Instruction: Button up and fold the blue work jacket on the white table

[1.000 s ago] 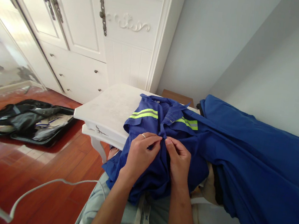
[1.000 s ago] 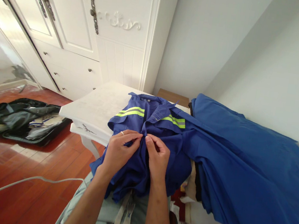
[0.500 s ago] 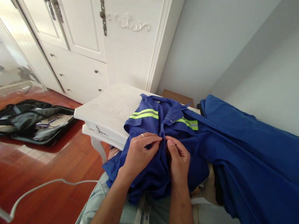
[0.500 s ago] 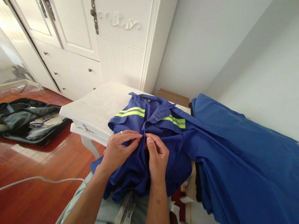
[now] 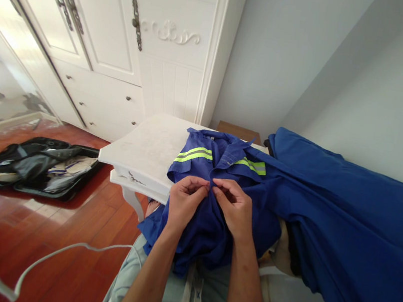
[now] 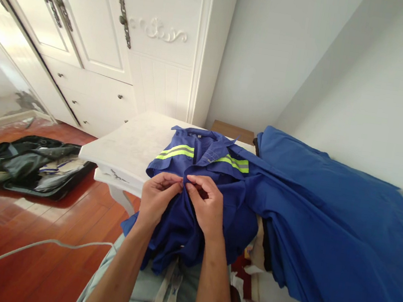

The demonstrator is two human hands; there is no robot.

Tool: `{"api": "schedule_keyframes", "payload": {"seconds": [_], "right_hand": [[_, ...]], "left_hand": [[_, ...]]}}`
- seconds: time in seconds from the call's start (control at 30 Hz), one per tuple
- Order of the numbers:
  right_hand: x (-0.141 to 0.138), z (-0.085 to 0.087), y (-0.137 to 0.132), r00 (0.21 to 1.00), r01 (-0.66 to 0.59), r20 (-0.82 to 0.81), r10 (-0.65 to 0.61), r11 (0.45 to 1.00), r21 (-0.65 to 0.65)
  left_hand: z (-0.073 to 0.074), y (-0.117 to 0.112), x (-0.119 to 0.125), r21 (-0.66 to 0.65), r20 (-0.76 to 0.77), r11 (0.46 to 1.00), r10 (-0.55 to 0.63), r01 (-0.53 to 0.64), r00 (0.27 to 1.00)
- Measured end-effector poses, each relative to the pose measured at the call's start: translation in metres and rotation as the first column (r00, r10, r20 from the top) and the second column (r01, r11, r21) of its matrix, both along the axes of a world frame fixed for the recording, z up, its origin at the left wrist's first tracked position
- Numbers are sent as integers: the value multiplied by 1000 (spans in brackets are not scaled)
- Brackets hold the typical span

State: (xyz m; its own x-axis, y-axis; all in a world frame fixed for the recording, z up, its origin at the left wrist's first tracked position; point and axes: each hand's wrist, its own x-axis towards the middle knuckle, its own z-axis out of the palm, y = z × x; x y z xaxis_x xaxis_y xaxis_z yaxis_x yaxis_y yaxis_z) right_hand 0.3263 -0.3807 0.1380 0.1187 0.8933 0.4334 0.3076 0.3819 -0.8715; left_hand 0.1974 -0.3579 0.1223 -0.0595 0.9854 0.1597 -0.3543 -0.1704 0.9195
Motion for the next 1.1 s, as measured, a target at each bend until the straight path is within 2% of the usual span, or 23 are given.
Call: {"api": "schedule_keyframes", "payload": {"seconds": [0.1,0.23,0.43,0.67,0.87,0.97,1.1], "right_hand": [[-1,2,0,998,2,67,-5,999,44],[-3,3,0,987,49,145,-68,990,132],[-8,3,-3,969,81,213,-128,973,217],[-4,-4,-3,991,51,116,-67,990,134],[3,-6,-5,999,-42,15,42,998,39],[5,-4,-3,998,-61,32,60,998,29],[4,-2,0,992,-45,121,35,996,79]], "left_hand": [[7,-1,-1,-56,110,998,-27,33,994],[16,-4,-1,-110,129,993,-27,41,991],[17,-6,-2,-153,222,985,-39,74,974],[15,-4,-3,-158,283,984,-36,84,958],[11,-2,-3,-130,280,988,-43,83,959],[10,-2,-3,-74,235,992,-84,104,968],[10,-2,-4,-22,115,992,-117,121,986]]}}
